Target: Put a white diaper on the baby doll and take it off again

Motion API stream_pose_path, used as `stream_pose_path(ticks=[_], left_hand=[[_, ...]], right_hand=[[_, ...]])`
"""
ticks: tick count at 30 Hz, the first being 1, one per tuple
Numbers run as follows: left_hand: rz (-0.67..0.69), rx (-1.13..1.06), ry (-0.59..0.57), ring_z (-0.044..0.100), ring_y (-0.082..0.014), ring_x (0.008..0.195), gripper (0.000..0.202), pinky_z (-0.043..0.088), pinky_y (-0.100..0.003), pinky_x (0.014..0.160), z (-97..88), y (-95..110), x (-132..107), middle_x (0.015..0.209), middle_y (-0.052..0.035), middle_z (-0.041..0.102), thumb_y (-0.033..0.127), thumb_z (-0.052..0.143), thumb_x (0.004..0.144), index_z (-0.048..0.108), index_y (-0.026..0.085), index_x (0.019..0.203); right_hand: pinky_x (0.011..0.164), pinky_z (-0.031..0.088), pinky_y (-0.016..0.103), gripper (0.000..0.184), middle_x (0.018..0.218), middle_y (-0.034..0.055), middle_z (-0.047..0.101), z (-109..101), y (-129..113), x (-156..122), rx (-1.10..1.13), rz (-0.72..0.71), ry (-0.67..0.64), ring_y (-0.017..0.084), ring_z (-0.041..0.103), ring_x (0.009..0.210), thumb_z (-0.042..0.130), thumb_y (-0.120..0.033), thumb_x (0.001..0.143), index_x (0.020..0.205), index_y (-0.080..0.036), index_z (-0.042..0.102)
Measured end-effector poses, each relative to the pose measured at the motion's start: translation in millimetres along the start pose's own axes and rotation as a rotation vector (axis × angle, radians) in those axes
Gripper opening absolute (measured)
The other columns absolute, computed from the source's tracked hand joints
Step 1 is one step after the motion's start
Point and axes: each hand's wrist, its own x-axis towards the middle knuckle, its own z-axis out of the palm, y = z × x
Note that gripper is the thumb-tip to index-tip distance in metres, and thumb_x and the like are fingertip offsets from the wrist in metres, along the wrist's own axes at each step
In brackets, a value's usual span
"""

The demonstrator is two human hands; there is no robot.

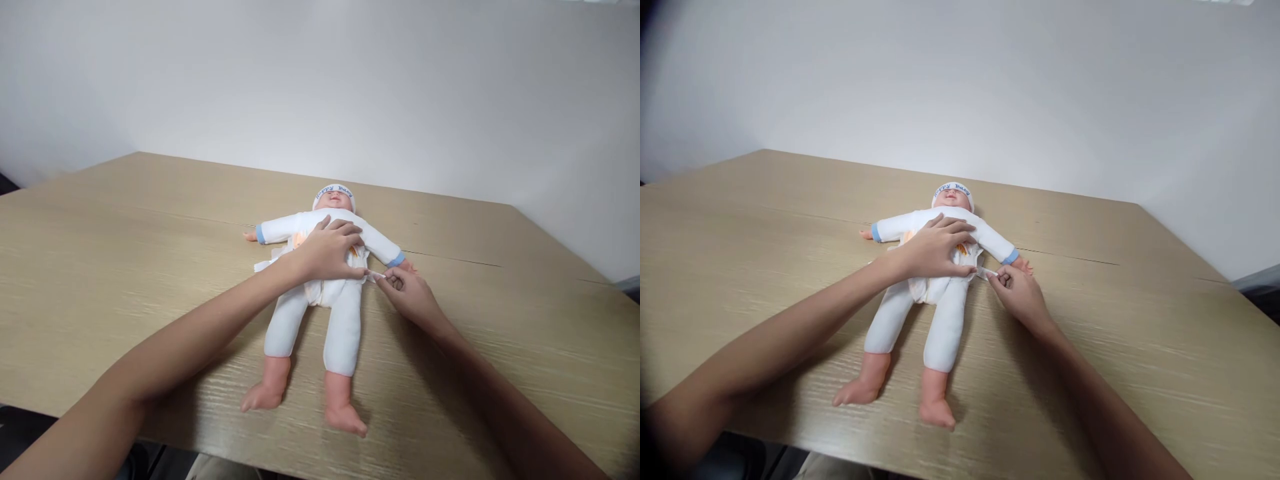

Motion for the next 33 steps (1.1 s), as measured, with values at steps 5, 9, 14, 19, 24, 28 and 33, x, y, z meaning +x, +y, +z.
stream_pose_path(ticks=[5,9,14,19,24,28,33], left_hand=[[-0.011,-0.03,0.015,0.049,-0.0424,0.151,0.055,0.032,-0.063,0.131,1.1,-1.0,0.3,0.159,-0.0125,0.064,0.062,0.079,0.09,0.076,0.023,0.129],[-0.017,-0.04,0.018,0.048,-0.0421,0.152,0.057,0.03,-0.063,0.132,1.7,-1.6,0.0,0.159,-0.0129,0.064,0.062,0.079,0.089,0.076,0.022,0.129],[-0.036,-0.02,0.004,0.049,-0.0411,0.151,0.06,0.032,-0.062,0.131,-1.1,1.0,-0.6,0.16,-0.0131,0.063,0.059,0.079,0.088,0.072,0.022,0.135],[-0.064,-0.029,-0.002,0.051,-0.0388,0.15,0.073,0.033,-0.059,0.13,-6.0,6.6,-0.9,0.157,-0.0152,0.066,0.05,0.078,0.087,0.06,0.018,0.15],[-0.075,-0.056,0.008,0.048,-0.0392,0.153,0.081,0.03,-0.062,0.133,-3.4,6.6,-1.3,0.159,-0.0159,0.064,0.047,0.08,0.087,0.055,0.016,0.157],[-0.066,-0.14,0.035,0.047,-0.0427,0.156,0.09,0.031,-0.064,0.132,0.2,0.4,-1.2,0.161,-0.0205,0.061,0.047,0.082,0.086,0.048,0.012,0.162],[-0.006,-0.353,0.055,0.05,-0.0436,0.156,0.106,0.04,-0.061,0.13,-10.8,-12.5,-10.7,0.169,-0.0221,0.053,0.05,0.089,0.083,0.039,0.016,0.17]], right_hand=[[0.063,0.037,0.033,0.053,0.068,-0.0016,0.049,-9.1,-6.9,-0.2,0.186,-0.029,-0.025,0.019,0.046,0.067,0.063,-0.073,0.093,0.07,-0.026,0.056],[0.058,0.035,0.031,0.055,0.065,-0.0041,0.042,-11.4,-22.7,5.5,0.274,-0.019,-0.036,0.016,0.038,0.061,0.059,-0.078,0.095,0.074,-0.027,0.051],[0.06,0.035,0.03,0.052,0.064,-0.0051,0.046,-1.9,-56.9,26.9,0.365,-0.062,-0.099,0.015,0.04,0.062,0.068,-0.074,0.091,0.077,-0.025,0.058],[0.065,0.043,0.031,0.056,0.068,-0.0031,0.055,16.7,-78.4,50.4,0.353,-0.112,-0.153,0.017,0.051,0.069,0.07,-0.077,0.086,0.075,-0.024,0.058],[0.075,0.059,0.038,0.045,0.095,0.006,0.072,26.4,-71.4,28.6,0.365,-0.181,-0.017,0.025,0.068,0.084,0.066,-0.069,0.097,0.103,-0.024,0.067],[0.124,0.048,0.056,0.039,0.149,0.0151,0.069,26.9,-57.6,-7.7,0.124,-0.524,0.118,0.033,0.063,0.141,0.056,-0.046,0.111,0.142,-0.025,0.068],[0.136,0.034,0.058,0.059,0.178,0.0111,0.047,28.3,-47.2,-18.5,0.024,-0.666,-0.017,0.031,0.04,0.167,0.047,-0.041,0.115,0.173,-0.027,0.042]])
